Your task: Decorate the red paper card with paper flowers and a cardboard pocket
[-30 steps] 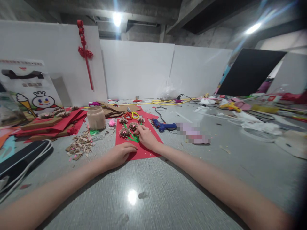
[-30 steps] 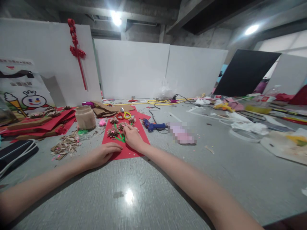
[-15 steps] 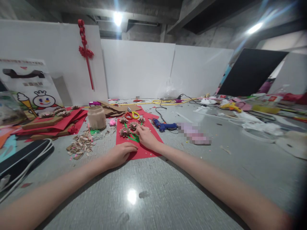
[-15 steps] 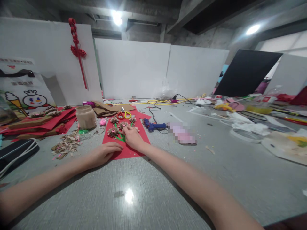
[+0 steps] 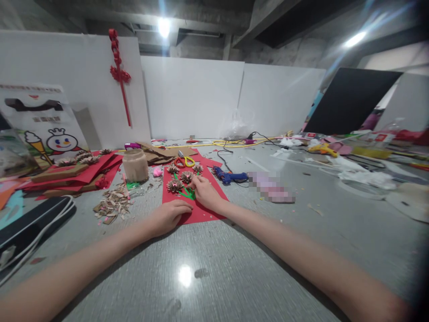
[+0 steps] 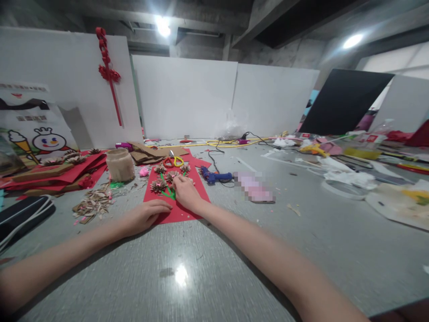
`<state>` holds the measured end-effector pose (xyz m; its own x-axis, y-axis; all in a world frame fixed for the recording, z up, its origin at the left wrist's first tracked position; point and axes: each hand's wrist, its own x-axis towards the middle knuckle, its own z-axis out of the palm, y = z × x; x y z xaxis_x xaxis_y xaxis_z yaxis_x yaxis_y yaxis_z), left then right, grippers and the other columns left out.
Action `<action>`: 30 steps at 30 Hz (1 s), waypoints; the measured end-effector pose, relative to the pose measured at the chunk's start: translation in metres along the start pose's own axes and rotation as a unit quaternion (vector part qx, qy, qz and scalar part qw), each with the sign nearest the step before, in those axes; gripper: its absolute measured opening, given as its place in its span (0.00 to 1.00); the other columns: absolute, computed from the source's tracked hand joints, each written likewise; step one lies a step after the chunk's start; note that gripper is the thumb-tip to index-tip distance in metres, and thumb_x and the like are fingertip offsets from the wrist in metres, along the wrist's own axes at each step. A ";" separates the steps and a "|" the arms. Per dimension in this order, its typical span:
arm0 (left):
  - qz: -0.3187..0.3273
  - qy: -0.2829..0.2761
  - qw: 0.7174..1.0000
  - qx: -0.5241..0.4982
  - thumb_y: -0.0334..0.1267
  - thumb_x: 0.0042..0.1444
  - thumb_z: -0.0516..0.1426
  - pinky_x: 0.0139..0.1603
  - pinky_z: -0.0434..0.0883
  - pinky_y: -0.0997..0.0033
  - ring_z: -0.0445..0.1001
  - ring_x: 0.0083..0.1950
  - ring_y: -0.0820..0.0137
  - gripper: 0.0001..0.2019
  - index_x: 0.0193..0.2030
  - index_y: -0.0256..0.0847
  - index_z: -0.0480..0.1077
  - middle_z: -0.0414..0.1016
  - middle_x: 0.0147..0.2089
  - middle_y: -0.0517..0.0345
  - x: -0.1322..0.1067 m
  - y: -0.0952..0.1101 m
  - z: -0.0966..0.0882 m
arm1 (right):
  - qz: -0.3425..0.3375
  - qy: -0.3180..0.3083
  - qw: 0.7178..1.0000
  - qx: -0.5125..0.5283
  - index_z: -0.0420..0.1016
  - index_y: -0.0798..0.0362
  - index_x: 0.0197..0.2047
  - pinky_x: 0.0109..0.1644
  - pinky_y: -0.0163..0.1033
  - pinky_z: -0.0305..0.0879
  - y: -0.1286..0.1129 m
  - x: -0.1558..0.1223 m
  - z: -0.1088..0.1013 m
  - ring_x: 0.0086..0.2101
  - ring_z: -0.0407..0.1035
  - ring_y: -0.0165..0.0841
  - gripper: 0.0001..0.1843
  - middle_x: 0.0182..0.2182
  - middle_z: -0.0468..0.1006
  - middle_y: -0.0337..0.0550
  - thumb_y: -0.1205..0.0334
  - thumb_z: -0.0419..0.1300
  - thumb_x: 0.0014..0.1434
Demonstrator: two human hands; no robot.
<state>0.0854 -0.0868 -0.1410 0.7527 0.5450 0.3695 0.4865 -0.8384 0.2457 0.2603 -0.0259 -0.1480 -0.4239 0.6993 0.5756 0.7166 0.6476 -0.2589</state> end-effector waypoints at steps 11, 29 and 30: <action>0.001 0.000 1.000 -0.002 0.23 0.54 0.45 0.48 0.68 0.69 0.70 0.47 0.70 0.15 0.43 0.36 0.69 0.73 0.46 0.51 0.000 0.001 -0.001 | 0.000 -0.014 1.000 -0.005 0.61 0.54 0.30 0.41 0.35 0.56 0.001 0.001 0.001 0.35 0.63 0.31 0.10 0.32 0.68 0.44 0.77 0.45 0.51; 0.003 0.008 1.000 0.002 0.24 0.55 0.45 0.47 0.68 0.69 0.70 0.47 0.71 0.15 0.43 0.36 0.69 0.73 0.46 0.51 0.000 0.000 0.000 | 0.012 0.002 1.000 0.007 0.61 0.54 0.30 0.40 0.35 0.57 -0.002 0.000 -0.003 0.34 0.62 0.31 0.10 0.30 0.66 0.43 0.77 0.45 0.50; 0.003 0.008 1.000 0.002 0.24 0.55 0.45 0.47 0.68 0.69 0.70 0.47 0.71 0.15 0.43 0.36 0.69 0.73 0.46 0.51 0.000 0.000 0.000 | 0.014 0.001 1.000 0.007 0.61 0.54 0.29 0.40 0.35 0.57 -0.002 0.000 -0.003 0.34 0.62 0.31 0.10 0.30 0.66 0.43 0.77 0.45 0.50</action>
<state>0.0853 -0.0872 -0.1408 0.7480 0.5403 0.3854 0.4838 -0.8415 0.2406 0.2603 -0.0282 -0.1450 -0.4018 0.7168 0.5700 0.7209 0.6314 -0.2858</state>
